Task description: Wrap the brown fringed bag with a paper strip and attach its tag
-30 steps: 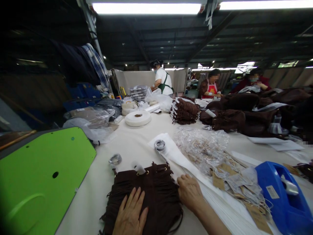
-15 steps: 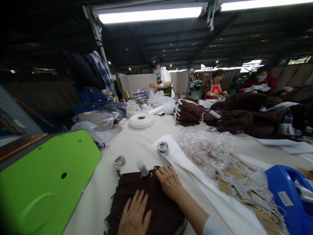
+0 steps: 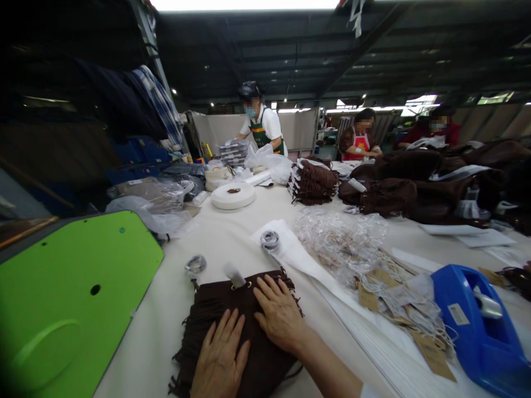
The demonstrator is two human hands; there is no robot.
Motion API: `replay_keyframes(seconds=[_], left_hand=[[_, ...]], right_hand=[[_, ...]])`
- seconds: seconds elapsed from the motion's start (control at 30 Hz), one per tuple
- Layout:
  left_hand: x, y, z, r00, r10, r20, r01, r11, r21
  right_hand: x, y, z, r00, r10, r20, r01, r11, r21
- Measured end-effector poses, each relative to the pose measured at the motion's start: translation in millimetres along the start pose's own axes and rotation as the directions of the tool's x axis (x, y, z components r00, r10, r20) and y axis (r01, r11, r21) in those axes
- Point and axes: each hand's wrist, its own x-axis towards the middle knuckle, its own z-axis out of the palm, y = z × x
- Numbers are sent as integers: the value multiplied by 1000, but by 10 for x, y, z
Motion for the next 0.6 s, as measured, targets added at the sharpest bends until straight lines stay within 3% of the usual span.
replay_keyframes(seconds=[0.07,0.13,0.23,0.3,0.37,0.47,0.53,0.6], left_hand=[[13,21,-49,997,-35,65,38,998,-48],[20,32,-72,992,-50,113,58,996,-72],[22,33,-67,990,-49,134,60,995,-84],[21,29,-54,991,-46,125,57,995,-85],[19,23,-40,994,-33,108,42,996,-82],[12,12,-26,996,-11,90,17,998,-68],[8,3,-22,997,5,78,0,998,-55],[6,-4,-22,998,12,68,-9,999,-44]], right_hand=[[-74,24,79,997,2,78,-4,1000,31],[-189,177,115,993,89,82,-92,995,31],[-426,411,38,960,277,-46,-275,960,51],[-604,416,-91,929,345,-136,-336,938,89],[-761,262,-228,941,286,-183,-260,953,155],[-889,-108,-322,987,29,-160,11,971,238],[-902,-284,-279,982,-89,-167,129,961,244],[-902,-319,-185,958,-89,-271,157,958,241]])
